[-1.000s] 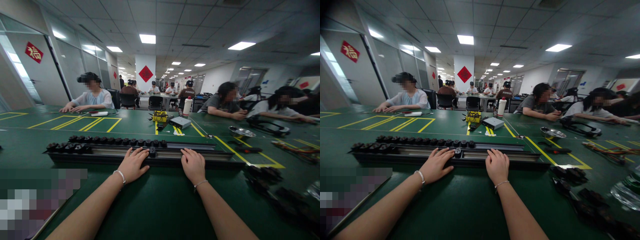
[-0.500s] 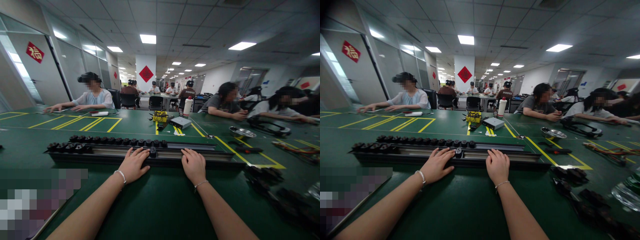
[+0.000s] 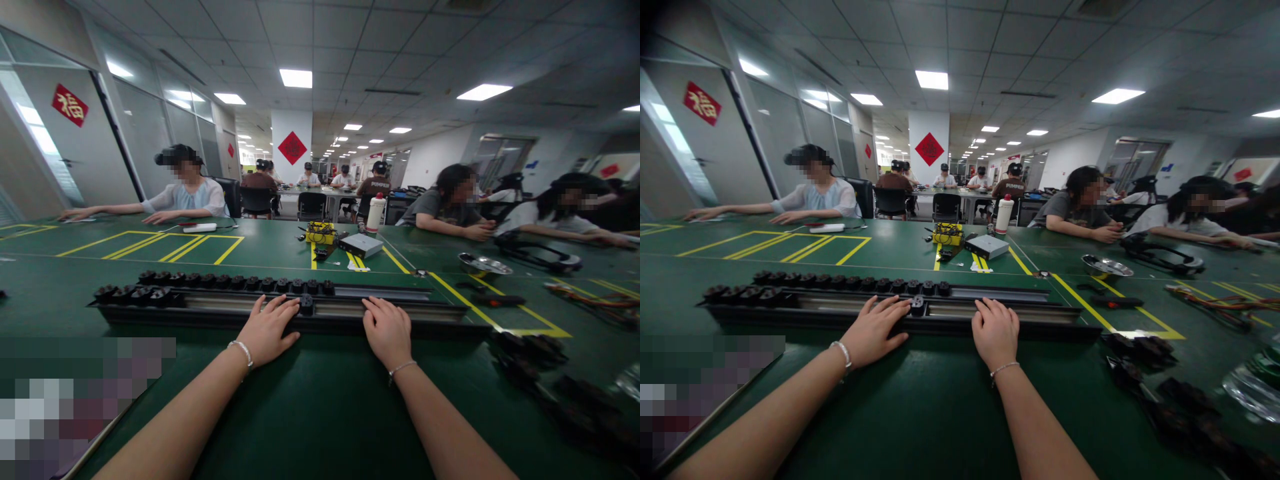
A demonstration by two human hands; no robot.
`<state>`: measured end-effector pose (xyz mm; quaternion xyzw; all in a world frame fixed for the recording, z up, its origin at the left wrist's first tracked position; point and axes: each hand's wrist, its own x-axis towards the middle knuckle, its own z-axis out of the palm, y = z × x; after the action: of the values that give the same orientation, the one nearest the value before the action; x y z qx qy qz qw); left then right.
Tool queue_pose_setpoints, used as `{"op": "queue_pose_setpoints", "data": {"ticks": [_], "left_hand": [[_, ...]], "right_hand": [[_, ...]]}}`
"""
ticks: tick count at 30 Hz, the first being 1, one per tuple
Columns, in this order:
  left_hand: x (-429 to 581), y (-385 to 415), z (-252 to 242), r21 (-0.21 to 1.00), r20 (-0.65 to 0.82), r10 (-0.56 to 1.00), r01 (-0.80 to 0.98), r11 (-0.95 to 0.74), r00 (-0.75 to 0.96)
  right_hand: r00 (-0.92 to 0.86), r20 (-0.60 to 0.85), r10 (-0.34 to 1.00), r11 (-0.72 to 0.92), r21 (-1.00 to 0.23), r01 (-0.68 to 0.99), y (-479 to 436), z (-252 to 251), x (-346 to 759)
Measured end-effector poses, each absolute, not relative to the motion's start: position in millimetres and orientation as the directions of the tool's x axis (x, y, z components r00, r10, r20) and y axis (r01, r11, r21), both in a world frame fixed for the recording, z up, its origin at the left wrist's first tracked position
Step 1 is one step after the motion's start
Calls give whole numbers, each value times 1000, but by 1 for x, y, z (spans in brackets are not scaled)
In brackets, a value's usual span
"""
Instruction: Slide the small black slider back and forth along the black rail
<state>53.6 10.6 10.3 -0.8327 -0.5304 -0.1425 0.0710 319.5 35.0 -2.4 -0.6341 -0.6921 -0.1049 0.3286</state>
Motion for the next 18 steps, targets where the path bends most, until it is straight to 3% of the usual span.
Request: {"op": "queue_pose_setpoints", "data": {"ticks": [18], "left_hand": [[56, 10, 10, 47, 319, 860, 900, -433, 397]], "right_hand": [[21, 587, 809, 174, -274, 946, 35, -2, 319]]}}
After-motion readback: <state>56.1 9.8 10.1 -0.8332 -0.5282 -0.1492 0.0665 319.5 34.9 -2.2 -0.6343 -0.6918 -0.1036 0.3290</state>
